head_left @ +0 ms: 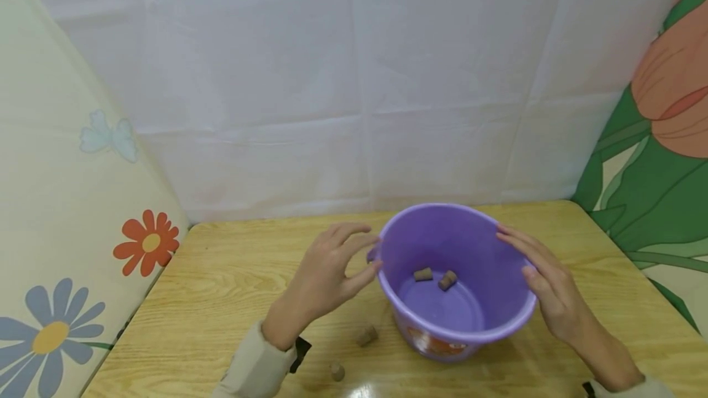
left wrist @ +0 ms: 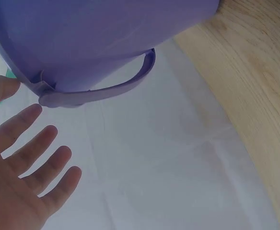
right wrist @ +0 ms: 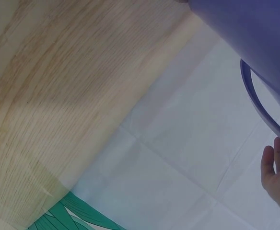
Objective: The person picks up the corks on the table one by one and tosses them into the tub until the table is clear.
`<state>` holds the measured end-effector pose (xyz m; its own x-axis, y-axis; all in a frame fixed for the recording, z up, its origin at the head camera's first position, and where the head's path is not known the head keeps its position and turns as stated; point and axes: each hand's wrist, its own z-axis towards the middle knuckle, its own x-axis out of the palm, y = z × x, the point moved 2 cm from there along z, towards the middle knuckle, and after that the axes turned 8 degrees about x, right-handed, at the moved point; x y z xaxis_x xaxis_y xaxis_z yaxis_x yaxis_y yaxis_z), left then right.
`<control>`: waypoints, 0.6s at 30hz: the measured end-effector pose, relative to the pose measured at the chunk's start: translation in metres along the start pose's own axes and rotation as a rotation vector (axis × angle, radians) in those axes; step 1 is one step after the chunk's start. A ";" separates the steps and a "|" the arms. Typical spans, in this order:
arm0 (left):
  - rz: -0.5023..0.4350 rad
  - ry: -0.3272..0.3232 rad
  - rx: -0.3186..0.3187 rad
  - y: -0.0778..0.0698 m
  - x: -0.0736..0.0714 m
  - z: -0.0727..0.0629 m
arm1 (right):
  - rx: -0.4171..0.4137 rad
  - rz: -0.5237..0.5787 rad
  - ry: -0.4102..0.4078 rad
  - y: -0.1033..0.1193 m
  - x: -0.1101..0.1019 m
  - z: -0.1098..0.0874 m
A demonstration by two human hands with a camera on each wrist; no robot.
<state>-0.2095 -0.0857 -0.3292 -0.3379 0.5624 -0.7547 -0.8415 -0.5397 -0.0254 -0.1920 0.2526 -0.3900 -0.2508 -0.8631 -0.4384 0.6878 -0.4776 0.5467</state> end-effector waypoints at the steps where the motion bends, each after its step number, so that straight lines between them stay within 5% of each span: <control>1: 0.004 -0.003 -0.002 0.001 -0.001 -0.001 | -0.002 0.000 0.001 0.000 0.000 0.000; 18: 0.058 0.001 -0.067 0.009 -0.008 -0.025 | -0.008 0.006 0.010 0.000 0.000 0.001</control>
<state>-0.2042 -0.1109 -0.3404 -0.3850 0.5282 -0.7568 -0.7901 -0.6125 -0.0255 -0.1922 0.2525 -0.3890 -0.2399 -0.8642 -0.4422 0.6948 -0.4710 0.5436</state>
